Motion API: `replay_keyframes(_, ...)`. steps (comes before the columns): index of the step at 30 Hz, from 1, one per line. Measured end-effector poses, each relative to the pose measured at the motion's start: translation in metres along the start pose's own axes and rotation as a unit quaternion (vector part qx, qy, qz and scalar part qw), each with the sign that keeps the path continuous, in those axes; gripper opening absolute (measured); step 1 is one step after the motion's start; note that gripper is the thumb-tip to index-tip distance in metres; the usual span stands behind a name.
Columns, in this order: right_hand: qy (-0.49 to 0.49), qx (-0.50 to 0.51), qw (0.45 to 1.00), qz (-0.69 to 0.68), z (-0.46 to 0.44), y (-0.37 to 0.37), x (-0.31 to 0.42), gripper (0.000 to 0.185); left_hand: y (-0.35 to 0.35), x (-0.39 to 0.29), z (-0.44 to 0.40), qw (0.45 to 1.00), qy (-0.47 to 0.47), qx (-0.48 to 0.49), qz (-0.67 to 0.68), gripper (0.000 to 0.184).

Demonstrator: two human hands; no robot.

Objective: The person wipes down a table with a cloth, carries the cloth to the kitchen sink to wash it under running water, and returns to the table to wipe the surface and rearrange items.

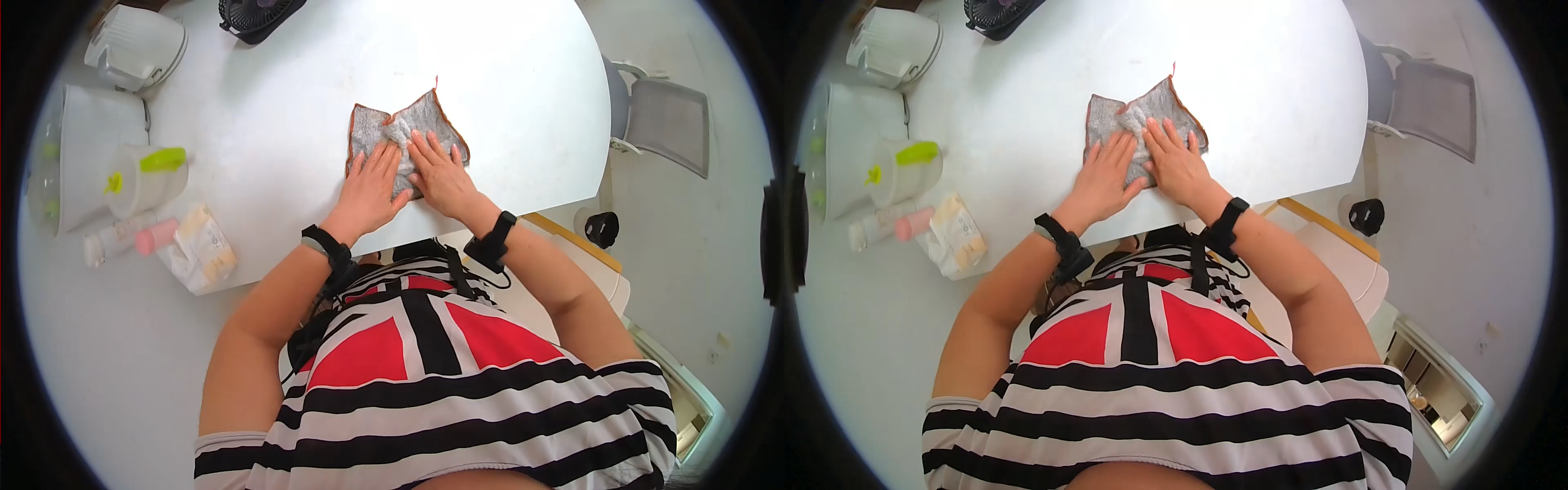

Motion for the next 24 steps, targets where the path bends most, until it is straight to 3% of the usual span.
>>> replay_keyframes(5, 0.000, -0.032, 0.999, -0.021, -0.031, -0.009, -0.008, 0.054, 0.000, 0.007, -0.025, 0.996, -0.025, -0.076, -0.045, 0.061)
replay_keyframes(17, 0.024, -0.159, 0.987, 0.006, -0.129, -0.045, -0.033, 0.056, -0.026, 0.045, -0.119, 0.986, -0.018, -0.098, -0.133, 0.064)
replay_keyframes(24, 0.031, -0.053, 0.998, -0.020, -0.003, -0.004, -0.016, 0.058, 0.005, -0.010, -0.026, 0.997, 0.053, -0.055, -0.003, 0.064)
Point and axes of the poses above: each hand's wrist, its own z-axis away from the middle knuckle, its own y-axis out of the palm, x = y × z, the point moved 4 cm from there along -z, towards the middle knuckle, and after that the axes turned 9 degrees about -z, right-handed, at the moved point
